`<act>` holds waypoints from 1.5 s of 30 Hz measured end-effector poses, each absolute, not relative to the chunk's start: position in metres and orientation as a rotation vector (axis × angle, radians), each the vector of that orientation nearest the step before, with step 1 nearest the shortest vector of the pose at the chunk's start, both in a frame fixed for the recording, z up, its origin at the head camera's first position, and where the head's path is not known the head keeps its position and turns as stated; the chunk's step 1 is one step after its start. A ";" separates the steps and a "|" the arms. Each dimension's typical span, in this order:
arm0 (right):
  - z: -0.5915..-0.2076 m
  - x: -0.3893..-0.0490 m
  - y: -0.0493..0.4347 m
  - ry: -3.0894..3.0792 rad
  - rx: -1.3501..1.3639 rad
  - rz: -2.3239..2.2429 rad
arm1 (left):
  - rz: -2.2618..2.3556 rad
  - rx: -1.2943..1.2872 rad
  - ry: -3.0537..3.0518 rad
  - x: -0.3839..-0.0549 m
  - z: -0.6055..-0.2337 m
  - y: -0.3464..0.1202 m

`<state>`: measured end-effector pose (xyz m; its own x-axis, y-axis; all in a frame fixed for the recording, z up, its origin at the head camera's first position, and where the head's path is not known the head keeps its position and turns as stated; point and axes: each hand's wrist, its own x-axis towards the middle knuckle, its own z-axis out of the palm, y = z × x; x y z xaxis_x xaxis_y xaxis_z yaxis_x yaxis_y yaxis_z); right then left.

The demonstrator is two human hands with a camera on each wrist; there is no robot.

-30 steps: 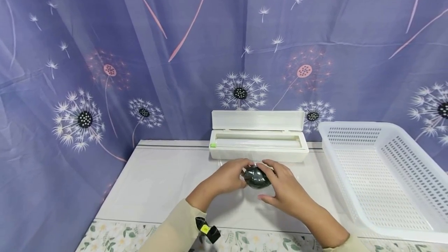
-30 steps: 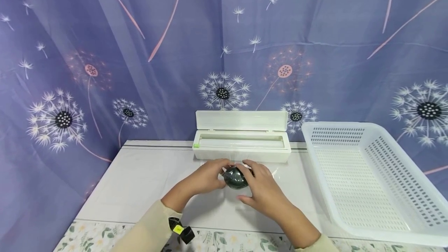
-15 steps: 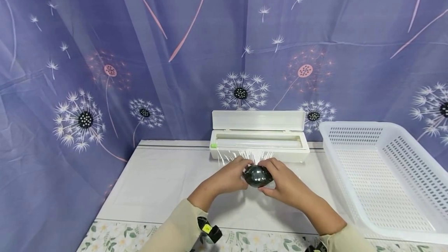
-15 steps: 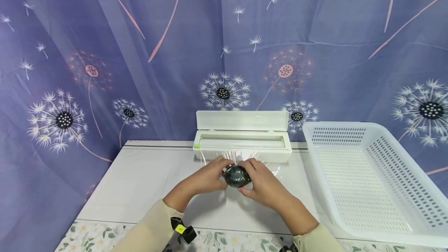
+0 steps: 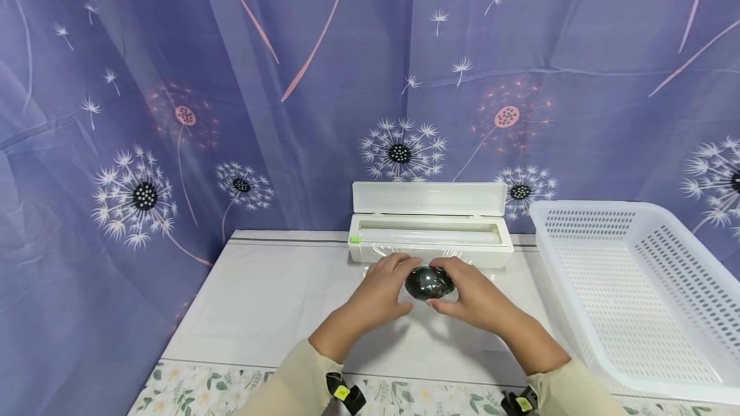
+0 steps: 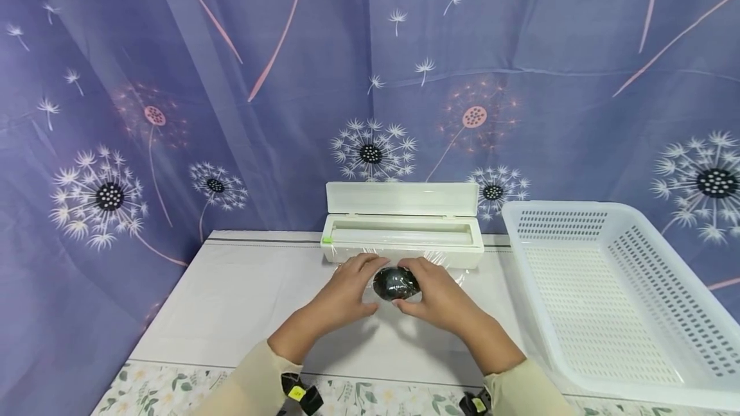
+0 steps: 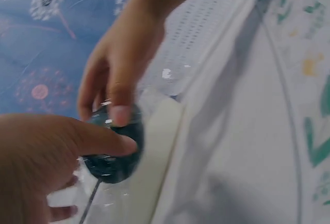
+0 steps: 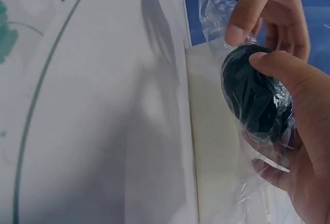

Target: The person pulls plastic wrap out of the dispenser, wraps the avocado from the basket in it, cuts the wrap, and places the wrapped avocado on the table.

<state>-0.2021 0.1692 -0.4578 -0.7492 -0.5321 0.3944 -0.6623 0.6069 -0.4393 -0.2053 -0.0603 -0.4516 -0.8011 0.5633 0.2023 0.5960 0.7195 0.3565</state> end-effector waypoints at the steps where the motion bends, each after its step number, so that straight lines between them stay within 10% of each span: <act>1: -0.457 -0.202 0.169 -2.623 0.975 0.852 | -0.564 -0.953 -2.797 -0.203 -0.452 -0.058; 45: -0.465 -0.218 0.169 -2.478 0.893 0.567 | -0.412 -0.869 -2.851 -0.234 -0.442 -0.038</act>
